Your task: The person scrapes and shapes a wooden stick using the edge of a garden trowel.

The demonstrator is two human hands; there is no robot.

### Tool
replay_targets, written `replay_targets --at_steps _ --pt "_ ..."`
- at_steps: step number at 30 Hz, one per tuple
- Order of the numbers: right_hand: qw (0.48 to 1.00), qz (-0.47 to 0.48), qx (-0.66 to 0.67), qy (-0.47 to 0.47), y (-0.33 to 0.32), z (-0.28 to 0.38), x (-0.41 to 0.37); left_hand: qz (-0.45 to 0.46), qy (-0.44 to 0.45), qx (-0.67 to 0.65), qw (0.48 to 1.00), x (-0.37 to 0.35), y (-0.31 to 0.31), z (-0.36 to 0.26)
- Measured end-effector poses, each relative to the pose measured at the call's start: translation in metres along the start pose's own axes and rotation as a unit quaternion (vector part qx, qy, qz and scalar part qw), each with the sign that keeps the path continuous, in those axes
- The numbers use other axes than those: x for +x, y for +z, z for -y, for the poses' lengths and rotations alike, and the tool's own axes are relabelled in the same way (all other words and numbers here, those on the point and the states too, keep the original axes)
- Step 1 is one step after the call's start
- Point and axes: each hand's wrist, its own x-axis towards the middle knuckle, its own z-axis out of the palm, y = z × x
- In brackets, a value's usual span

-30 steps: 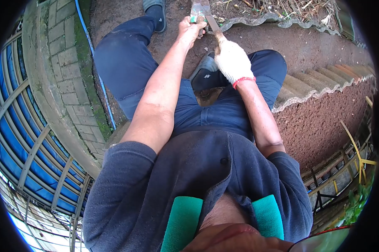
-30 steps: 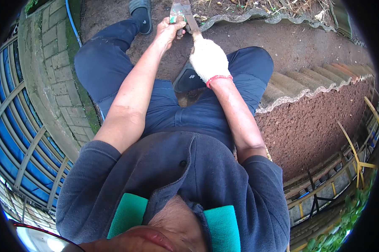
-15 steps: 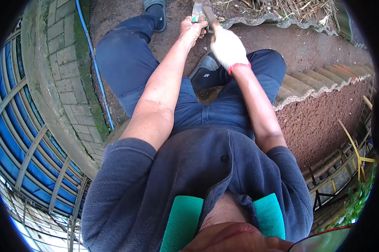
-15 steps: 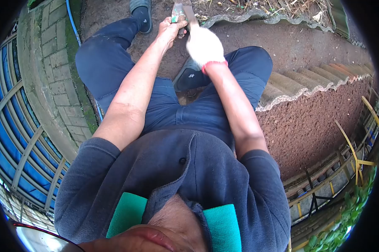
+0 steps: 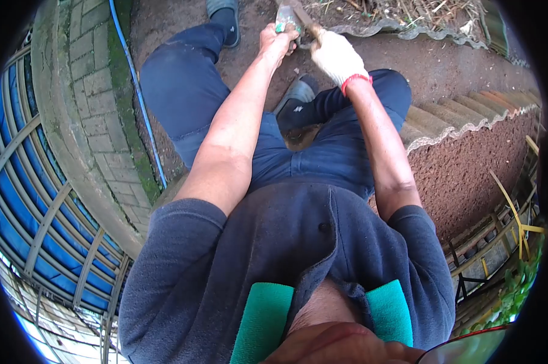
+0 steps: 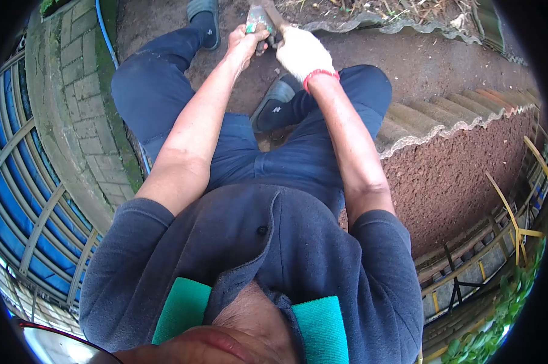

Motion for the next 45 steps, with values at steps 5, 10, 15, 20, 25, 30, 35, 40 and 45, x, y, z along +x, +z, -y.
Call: replay_targets --at_steps 5,10,15,20,25,30,35,40,45 --pt "0.997 0.033 -0.063 0.029 0.013 0.015 -0.031 -0.015 -0.021 0.002 1.0 -0.012 -0.002 0.01" --pt "0.999 -0.043 -0.004 -0.028 0.018 -0.001 0.026 0.004 -0.014 0.009 1.0 -0.005 -0.005 0.011" --pt "0.992 0.08 -0.086 0.037 0.005 0.024 -0.019 -0.009 -0.019 0.003 1.0 -0.01 -0.003 0.006" --pt "0.999 -0.003 -0.049 -0.005 0.017 0.006 0.004 0.004 -0.001 0.008 1.0 -0.001 -0.008 0.008" --pt "0.998 0.006 -0.049 0.025 0.021 -0.014 0.049 0.004 0.0 0.037 0.999 -0.005 -0.011 0.016" --pt "0.998 0.002 -0.056 0.043 0.0 0.004 0.009 -0.004 0.013 0.059 0.998 -0.002 -0.004 0.009" --pt "0.997 0.024 -0.063 0.027 0.009 0.023 -0.018 -0.003 0.011 0.04 0.999 -0.002 -0.002 0.008" --pt "0.999 0.006 -0.046 0.001 -0.002 0.011 0.034 0.018 -0.03 -0.029 0.999 -0.009 -0.002 -0.002" --pt "0.996 0.046 -0.082 -0.007 0.006 0.014 0.02 0.014 -0.013 -0.007 1.0 -0.007 -0.002 0.004"
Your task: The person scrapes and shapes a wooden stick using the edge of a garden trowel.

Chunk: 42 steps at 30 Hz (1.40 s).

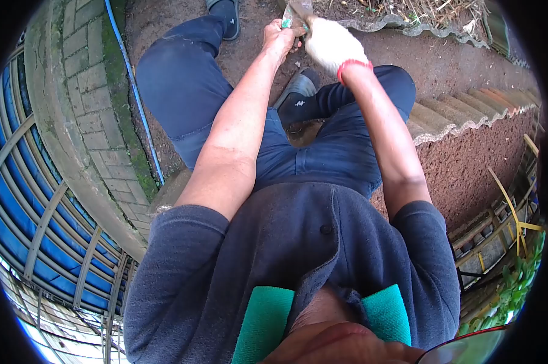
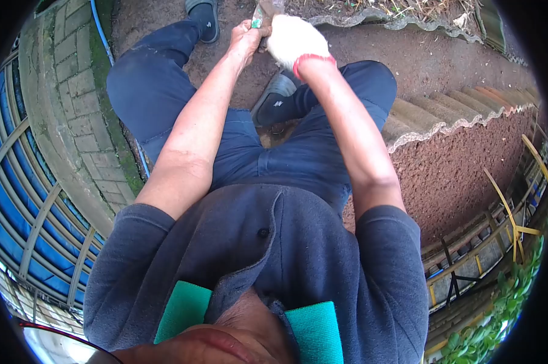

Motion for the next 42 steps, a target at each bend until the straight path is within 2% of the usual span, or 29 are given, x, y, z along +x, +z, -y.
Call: replay_targets --at_steps 5,9,12,13,14,16,17,19,20,22,23,24,25,26,27,28,29,31,32,33,34,36,37,39,41,42 --pt "0.999 -0.018 0.013 0.027 0.002 -0.007 0.027 -0.015 0.004 0.021 1.0 0.004 0.004 -0.009" --pt "0.999 0.016 0.006 0.029 -0.003 0.007 -0.003 -0.031 -0.008 0.025 0.999 -0.003 0.003 0.002" --pt "0.997 0.046 0.038 0.055 -0.024 0.007 0.019 -0.019 -0.016 0.015 1.0 -0.005 0.001 0.005" --pt "0.997 0.001 0.032 0.069 -0.014 -0.005 0.036 -0.023 -0.018 0.022 0.999 -0.007 0.002 0.004" --pt "0.997 0.004 0.032 0.069 -0.007 -0.024 0.043 -0.025 -0.014 0.03 0.999 -0.002 0.002 -0.002" --pt "0.996 0.039 0.035 0.068 -0.022 -0.01 0.019 -0.021 -0.022 0.021 0.999 0.0 0.001 -0.004" --pt "0.997 0.012 0.038 0.068 -0.025 0.003 -0.003 -0.026 -0.012 0.037 0.999 0.001 0.001 -0.001" --pt "0.999 0.021 0.0 0.045 -0.014 0.004 -0.011 -0.031 0.008 0.078 0.996 0.008 0.0 0.007" --pt "0.998 0.034 0.01 0.048 -0.014 0.003 -0.006 -0.007 0.017 0.025 1.0 0.011 -0.003 0.008" --pt "0.998 0.025 0.034 0.045 -0.012 -0.012 0.018 -0.015 0.015 0.068 0.997 0.007 -0.007 0.004" --pt "0.997 0.011 0.025 0.074 -0.013 -0.023 0.026 -0.016 0.02 0.086 0.996 0.006 -0.004 -0.002" --pt "0.996 0.012 0.01 0.084 0.004 -0.056 0.048 -0.013 0.014 0.123 0.992 0.002 -0.003 -0.005" --pt "0.995 0.019 -0.001 0.095 -0.006 -0.05 0.048 -0.039 0.038 0.142 0.988 0.005 -0.001 0.001" --pt "0.986 0.041 0.131 0.098 -0.012 -0.051 0.031 -0.061 0.115 0.24 0.962 0.012 -0.005 0.006" --pt "0.984 -0.01 0.162 0.076 -0.005 -0.046 0.013 -0.082 0.181 0.332 0.922 0.007 -0.008 0.012" --pt "0.978 -0.061 0.191 0.052 0.001 -0.042 -0.001 -0.155 0.263 0.392 0.868 -0.008 -0.006 0.009" --pt "0.968 -0.036 0.228 0.093 0.0 -0.039 -0.012 -0.224 0.347 0.445 0.795 -0.019 -0.001 0.001" --pt "0.938 0.008 0.295 0.18 -0.007 -0.028 -0.035 -0.236 0.386 0.445 0.773 -0.01 -0.005 0.002" --pt "0.924 -0.003 0.339 0.177 0.001 -0.034 -0.041 -0.18 0.34 0.396 0.834 0.013 -0.015 0.017" --pt "0.907 -0.013 0.382 0.176 0.01 -0.04 -0.048 -0.113 0.255 0.268 0.922 0.0 -0.008 0.002" --pt "0.885 -0.02 0.426 0.185 0.005 -0.033 -0.058 -0.076 0.156 0.129 0.976 -0.013 -0.002 -0.013" --pt "0.837 -0.035 0.508 0.201 -0.013 -0.017 -0.077 -0.019 0.095 -0.051 0.994 -0.017 -0.005 -0.023" --pt "0.893 -0.083 0.418 0.145 -0.011 -0.019 -0.077 0.009 0.062 -0.142 0.988 -0.016 -0.008 -0.025" --pt "0.96 -0.171 0.221 0.028 -0.003 -0.024 -0.079 0.035 0.026 -0.184 0.982 -0.006 -0.011 -0.018" --pt "0.977 -0.101 0.183 0.035 0.001 -0.025 -0.078 0.041 -0.018 -0.182 0.982 0.004 -0.017 -0.004" --pt "0.985 -0.075 0.149 0.04 -0.001 -0.018 -0.079 0.009 -0.045 -0.141 0.989 0.01 -0.019 0.005"
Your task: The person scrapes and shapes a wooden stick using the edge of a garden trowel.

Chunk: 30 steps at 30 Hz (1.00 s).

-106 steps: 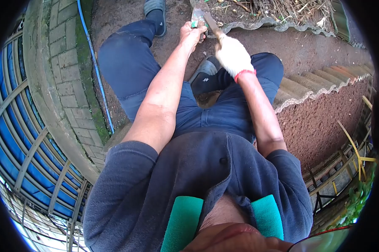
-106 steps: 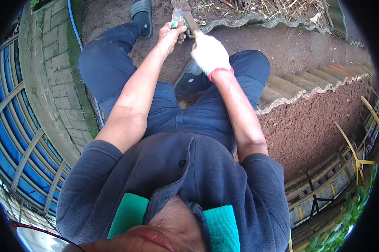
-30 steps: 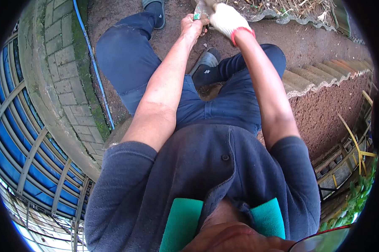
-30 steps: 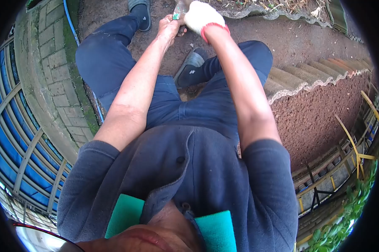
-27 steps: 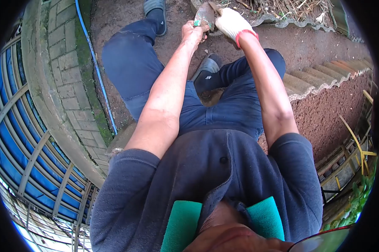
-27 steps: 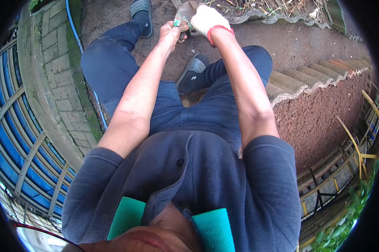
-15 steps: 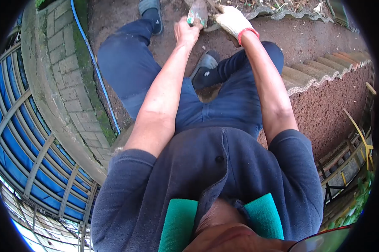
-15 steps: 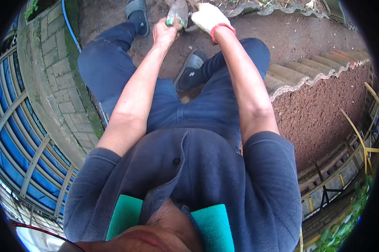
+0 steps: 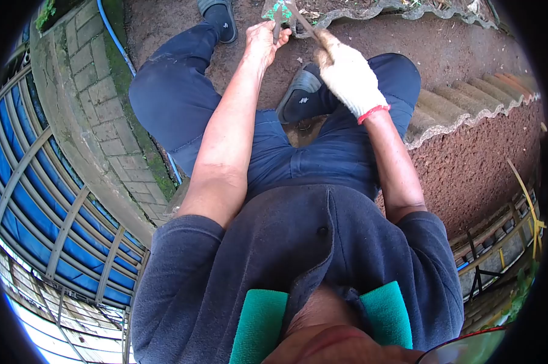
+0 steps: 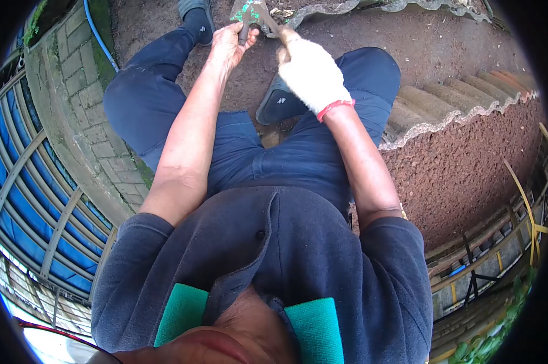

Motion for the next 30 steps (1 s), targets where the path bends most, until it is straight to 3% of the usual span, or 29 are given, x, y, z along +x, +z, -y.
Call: replay_targets --at_steps 3,6,10,14,17,19,23,24,28,29,30 --pt "0.993 0.047 -0.107 0.011 -0.001 0.019 -0.001 -0.053 0.018 0.087 0.995 -0.009 0.014 -0.005" --pt "0.985 0.022 -0.173 0.01 0.022 0.02 0.012 -0.019 0.029 0.114 0.993 0.0 0.007 0.006" --pt "0.991 -0.042 -0.124 -0.035 0.038 0.01 0.071 -0.055 0.036 0.149 0.987 -0.011 0.02 0.002" --pt "0.981 0.041 -0.191 -0.009 0.009 0.035 0.037 -0.069 0.047 0.131 0.988 -0.008 0.026 0.003" --pt "0.984 -0.006 -0.178 -0.015 0.025 0.026 0.05 -0.05 0.049 0.144 0.987 -0.001 0.016 0.009" --pt "0.986 -0.035 -0.142 -0.079 0.03 0.015 0.07 -0.076 0.054 0.131 0.987 -0.001 0.02 0.002" --pt "0.994 -0.026 -0.1 -0.044 0.018 0.025 0.044 -0.055 0.005 0.122 0.991 -0.001 0.015 0.0" --pt "0.993 -0.001 -0.117 0.015 0.017 0.034 0.036 -0.042 0.014 0.102 0.994 -0.003 0.014 0.001" --pt "0.988 -0.029 -0.127 -0.082 0.018 0.022 0.065 -0.037 0.032 0.152 0.987 -0.002 0.007 0.005" --pt "0.987 0.022 -0.143 -0.066 0.016 0.019 0.088 -0.045 0.022 0.169 0.984 -0.002 0.009 0.002" --pt "0.98 -0.043 -0.177 -0.079 0.011 0.022 0.103 -0.051 0.024 0.153 0.987 -0.005 0.014 -0.001"
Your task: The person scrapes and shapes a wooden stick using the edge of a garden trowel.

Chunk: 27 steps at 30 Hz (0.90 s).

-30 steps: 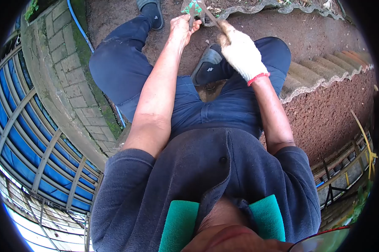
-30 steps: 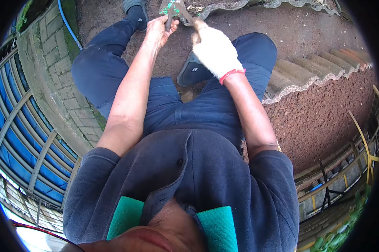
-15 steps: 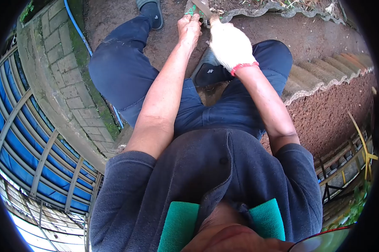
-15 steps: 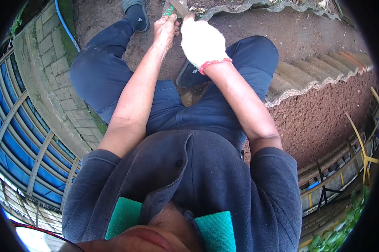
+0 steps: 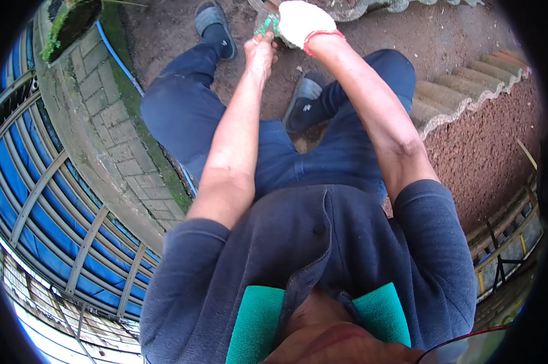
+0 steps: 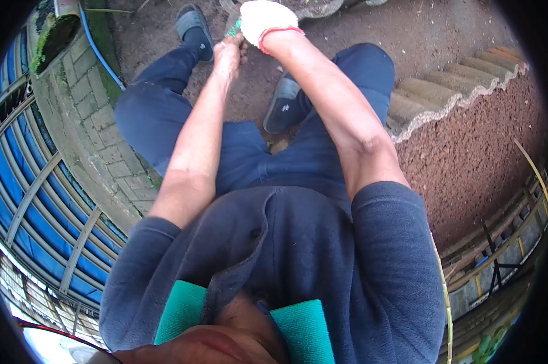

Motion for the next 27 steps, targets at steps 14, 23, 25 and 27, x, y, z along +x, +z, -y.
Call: replay_targets --at_steps 14,23,25,27 --pt "0.999 0.036 -0.033 -0.017 -0.01 0.008 -0.058 0.059 -0.029 0.0 0.998 0.019 -0.008 -0.009" --pt "0.994 0.055 -0.075 -0.055 -0.021 0.001 -0.059 0.06 0.019 0.083 0.995 0.031 -0.012 -0.008" --pt "0.991 0.061 -0.109 -0.05 -0.026 0.007 -0.073 0.056 0.021 0.078 0.995 0.028 -0.008 -0.013" --pt "0.991 0.107 -0.08 -0.003 -0.021 0.016 -0.065 0.052 0.038 0.081 0.995 0.022 -0.007 -0.013"
